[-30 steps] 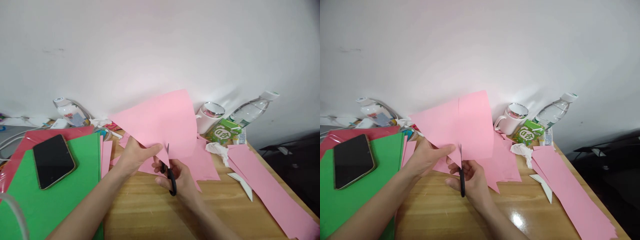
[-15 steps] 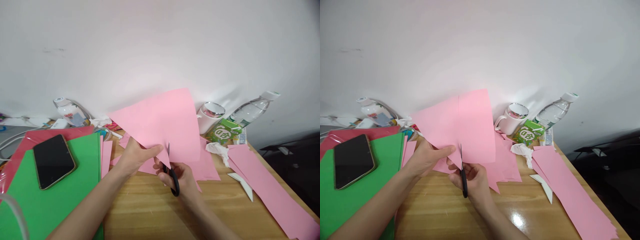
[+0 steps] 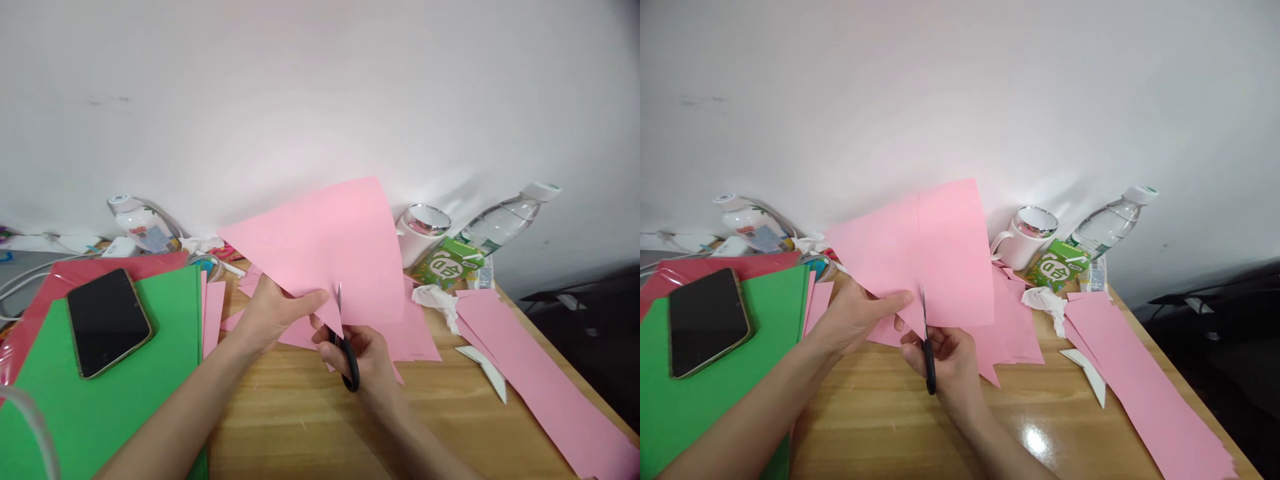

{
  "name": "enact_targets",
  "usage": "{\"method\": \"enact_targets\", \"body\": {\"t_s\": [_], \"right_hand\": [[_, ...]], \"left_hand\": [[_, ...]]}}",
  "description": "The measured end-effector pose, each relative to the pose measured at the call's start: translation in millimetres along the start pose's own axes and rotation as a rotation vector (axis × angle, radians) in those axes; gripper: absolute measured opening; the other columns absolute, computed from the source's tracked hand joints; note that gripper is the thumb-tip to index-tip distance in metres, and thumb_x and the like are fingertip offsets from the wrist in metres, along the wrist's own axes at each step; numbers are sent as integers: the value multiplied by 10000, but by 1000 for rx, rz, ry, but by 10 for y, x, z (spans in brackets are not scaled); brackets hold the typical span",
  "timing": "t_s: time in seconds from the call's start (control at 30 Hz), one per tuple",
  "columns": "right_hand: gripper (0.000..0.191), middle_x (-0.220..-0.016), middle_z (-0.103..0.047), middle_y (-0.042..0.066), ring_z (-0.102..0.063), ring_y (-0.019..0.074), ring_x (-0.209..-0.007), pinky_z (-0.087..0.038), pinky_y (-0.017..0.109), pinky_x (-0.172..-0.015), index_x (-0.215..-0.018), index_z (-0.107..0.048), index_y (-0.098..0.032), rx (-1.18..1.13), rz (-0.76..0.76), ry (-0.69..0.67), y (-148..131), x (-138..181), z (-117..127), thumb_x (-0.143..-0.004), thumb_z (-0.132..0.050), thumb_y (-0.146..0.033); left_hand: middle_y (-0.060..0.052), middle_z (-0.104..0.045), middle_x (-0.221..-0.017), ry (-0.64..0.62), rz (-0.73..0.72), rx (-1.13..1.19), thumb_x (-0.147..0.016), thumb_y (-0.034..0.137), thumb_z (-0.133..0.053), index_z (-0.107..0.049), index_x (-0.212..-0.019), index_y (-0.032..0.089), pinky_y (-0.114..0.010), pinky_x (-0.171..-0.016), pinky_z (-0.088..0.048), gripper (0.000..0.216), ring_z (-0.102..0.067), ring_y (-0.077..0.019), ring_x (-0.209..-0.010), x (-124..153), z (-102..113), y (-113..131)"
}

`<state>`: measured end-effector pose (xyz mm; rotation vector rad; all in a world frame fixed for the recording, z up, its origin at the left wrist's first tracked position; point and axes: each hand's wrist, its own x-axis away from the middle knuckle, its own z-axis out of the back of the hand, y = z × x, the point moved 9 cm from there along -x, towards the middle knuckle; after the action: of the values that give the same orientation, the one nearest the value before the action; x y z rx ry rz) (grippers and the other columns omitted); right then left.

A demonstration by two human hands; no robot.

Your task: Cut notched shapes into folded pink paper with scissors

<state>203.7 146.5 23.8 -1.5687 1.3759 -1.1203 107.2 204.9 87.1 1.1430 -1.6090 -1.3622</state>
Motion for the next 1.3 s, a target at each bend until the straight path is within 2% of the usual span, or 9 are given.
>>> {"method": "enact_targets", "body": {"t_s": [0.27, 0.5, 0.63, 0.97, 1.13, 1.23, 1.3], "right_hand": [[151, -592, -566, -33, -392, 64, -489, -335, 199, -480, -695, -651, -154, 4, 8, -17, -59, 0, -46, -576, -743, -141], [160, -529, -510, -37, -382, 69, -476, -347, 194, -450, -631, -626, -143, 75, -27, 32, -61, 4, -21, -542, -753, -181], [151, -476, -476, -52, -385, 71, -452, -353, 194, -437, -636, -626, -145, 100, -38, 59, -43, 4, 4, -558, -748, -189], [193, -435, -512, -61, -432, 69, -407, -375, 187, -416, -594, -596, -152, 75, -38, 105, -27, 18, 62, -539, -780, -177], [217, -519, -597, -36, -444, 69, -433, -402, 185, -439, -644, -650, -155, 38, -50, 77, -28, 9, 30, -491, -802, -169], [236, -633, -669, 9, -552, 123, -539, -472, 225, -537, -679, -678, -163, 54, -59, 32, -36, 11, -20, -488, -810, -206], [260, -694, -698, 41, -617, 181, -640, -502, 269, -617, -728, -693, -165, 69, -57, -3, -38, 9, -47, -511, -806, -251]], "left_hand": [[54, -588, -613, -20, -6, 14, -706, 150, -681, -574, -814, 167, -181, -418, -506, 153, -554, -73, -438, 5, -11, -8], [56, -573, -530, -30, -1, 0, -716, 157, -671, -584, -782, 164, -174, -424, -495, 110, -555, -80, -428, 2, -18, -16], [53, -581, -560, -28, -8, 0, -707, 156, -676, -582, -795, 165, -175, -424, -492, 129, -559, -81, -442, 0, -16, -3], [41, -605, -688, -2, -18, 65, -692, 192, -706, -574, -900, 180, -197, -438, -496, 246, -567, -87, -506, -2, 1, 14], [22, -626, -807, 193, -66, 130, -647, 166, -733, -572, -945, 185, -233, -681, -521, 339, -601, -110, -727, 9, 167, 93], [15, -626, -746, 159, -41, 80, -645, 174, -723, -581, -892, 170, -267, -654, -513, 284, -607, -142, -706, 5, 137, 86], [-1, -645, -777, 133, -52, 43, -658, 182, -713, -588, -891, 167, -280, -690, -507, 265, -615, -160, -767, 4, 120, 86]]}}
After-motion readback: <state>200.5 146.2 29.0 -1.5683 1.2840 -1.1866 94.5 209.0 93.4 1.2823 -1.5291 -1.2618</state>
